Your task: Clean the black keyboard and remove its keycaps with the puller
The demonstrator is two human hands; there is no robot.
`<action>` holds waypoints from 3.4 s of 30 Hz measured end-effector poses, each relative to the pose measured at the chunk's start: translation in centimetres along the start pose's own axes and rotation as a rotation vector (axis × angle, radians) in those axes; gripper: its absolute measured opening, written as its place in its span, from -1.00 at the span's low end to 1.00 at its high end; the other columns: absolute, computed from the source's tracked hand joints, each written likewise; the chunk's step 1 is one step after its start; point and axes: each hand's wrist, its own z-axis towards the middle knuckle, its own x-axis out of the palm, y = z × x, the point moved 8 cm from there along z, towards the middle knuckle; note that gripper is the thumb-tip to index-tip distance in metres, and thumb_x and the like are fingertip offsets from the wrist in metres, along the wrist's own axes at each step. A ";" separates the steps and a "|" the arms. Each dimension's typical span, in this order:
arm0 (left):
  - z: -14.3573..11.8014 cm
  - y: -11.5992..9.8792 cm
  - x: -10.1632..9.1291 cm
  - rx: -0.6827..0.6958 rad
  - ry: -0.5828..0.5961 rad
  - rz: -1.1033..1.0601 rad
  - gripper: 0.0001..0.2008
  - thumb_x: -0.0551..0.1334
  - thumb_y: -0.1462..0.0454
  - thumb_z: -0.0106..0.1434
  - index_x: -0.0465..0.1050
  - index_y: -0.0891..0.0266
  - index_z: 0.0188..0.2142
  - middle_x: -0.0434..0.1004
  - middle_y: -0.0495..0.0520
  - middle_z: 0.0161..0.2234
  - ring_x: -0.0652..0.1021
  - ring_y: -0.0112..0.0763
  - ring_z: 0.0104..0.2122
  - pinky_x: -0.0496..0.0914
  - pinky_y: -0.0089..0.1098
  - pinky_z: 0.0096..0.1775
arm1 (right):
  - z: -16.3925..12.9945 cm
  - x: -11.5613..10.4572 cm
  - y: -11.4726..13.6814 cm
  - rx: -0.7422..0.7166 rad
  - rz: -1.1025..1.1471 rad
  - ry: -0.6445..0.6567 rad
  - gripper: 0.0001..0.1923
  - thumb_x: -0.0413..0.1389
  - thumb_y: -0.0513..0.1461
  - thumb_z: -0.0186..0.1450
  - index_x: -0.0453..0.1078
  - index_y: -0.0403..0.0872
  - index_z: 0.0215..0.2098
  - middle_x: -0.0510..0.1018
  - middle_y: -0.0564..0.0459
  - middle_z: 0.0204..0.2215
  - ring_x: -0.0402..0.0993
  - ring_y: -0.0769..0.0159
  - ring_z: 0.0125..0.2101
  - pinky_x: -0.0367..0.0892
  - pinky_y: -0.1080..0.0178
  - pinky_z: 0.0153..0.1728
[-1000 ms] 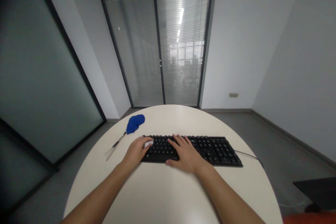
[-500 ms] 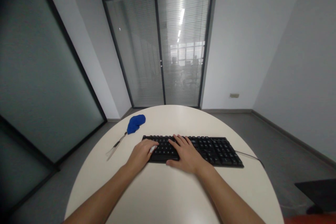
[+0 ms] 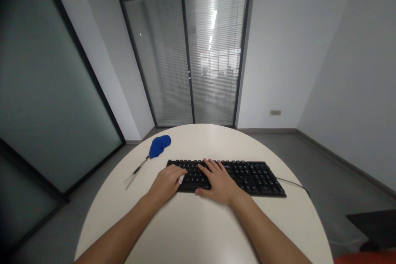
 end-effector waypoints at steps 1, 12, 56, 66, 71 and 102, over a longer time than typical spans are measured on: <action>0.0 0.0 0.0 0.004 0.004 -0.005 -0.60 0.12 0.57 0.14 0.52 0.23 -0.11 0.60 0.07 -0.19 0.51 -0.23 -0.17 0.42 -0.23 -0.07 | 0.0 0.0 0.0 0.000 0.000 0.001 -0.04 0.06 0.28 0.18 0.05 -0.03 0.38 -0.04 -0.18 0.38 -0.13 -0.10 0.35 -0.22 -0.15 0.31; -0.4 -1.7 -0.5 0.174 0.073 -0.061 -0.61 0.13 0.54 0.12 0.52 0.19 -0.14 0.58 0.07 -0.20 0.49 -0.24 -0.16 0.39 -0.26 -0.09 | 0.0 0.0 0.0 -0.002 -0.004 -0.001 -0.03 0.06 0.28 0.18 0.04 -0.03 0.38 -0.04 -0.18 0.38 -0.14 -0.09 0.36 -0.22 -0.15 0.32; -0.1 -0.1 0.8 0.001 0.020 -0.098 -0.40 0.07 0.62 0.04 0.51 0.23 0.02 0.54 0.12 0.03 0.53 -0.28 0.03 0.41 -0.19 0.12 | 0.0 -0.1 0.1 0.007 -0.009 0.010 -0.04 0.04 0.29 0.19 0.04 -0.04 0.38 -0.04 -0.18 0.38 -0.14 -0.08 0.36 -0.23 -0.15 0.32; -0.2 -1.7 0.3 0.071 0.080 -0.150 -0.48 0.07 0.60 0.12 0.54 0.27 -0.01 0.55 0.12 0.02 0.56 -0.28 0.00 0.41 -0.25 0.10 | -0.1 0.2 -0.3 -0.003 -0.013 0.013 -0.04 0.03 0.29 0.19 0.03 -0.02 0.38 -0.05 -0.16 0.39 -0.16 -0.07 0.36 -0.23 -0.14 0.32; -0.5 -2.7 0.3 0.132 0.098 -0.250 -0.52 0.11 0.55 0.14 0.53 0.20 0.00 0.57 0.04 0.00 0.55 -0.33 0.01 0.39 -0.30 0.11 | -0.1 0.0 -0.2 0.002 -0.037 0.014 -0.04 0.03 0.29 0.19 0.03 -0.02 0.38 -0.04 -0.16 0.39 -0.15 -0.05 0.36 -0.21 -0.13 0.32; 1.0 -2.8 0.9 0.037 -0.060 -0.101 -0.54 0.10 0.60 0.15 0.56 0.24 -0.07 0.60 0.10 -0.04 0.59 -0.28 -0.05 0.46 -0.24 0.04 | -0.1 0.0 0.3 -0.002 -0.056 0.015 -0.04 0.08 0.25 0.19 0.06 -0.07 0.37 -0.02 -0.19 0.38 -0.15 -0.08 0.36 -0.22 -0.14 0.32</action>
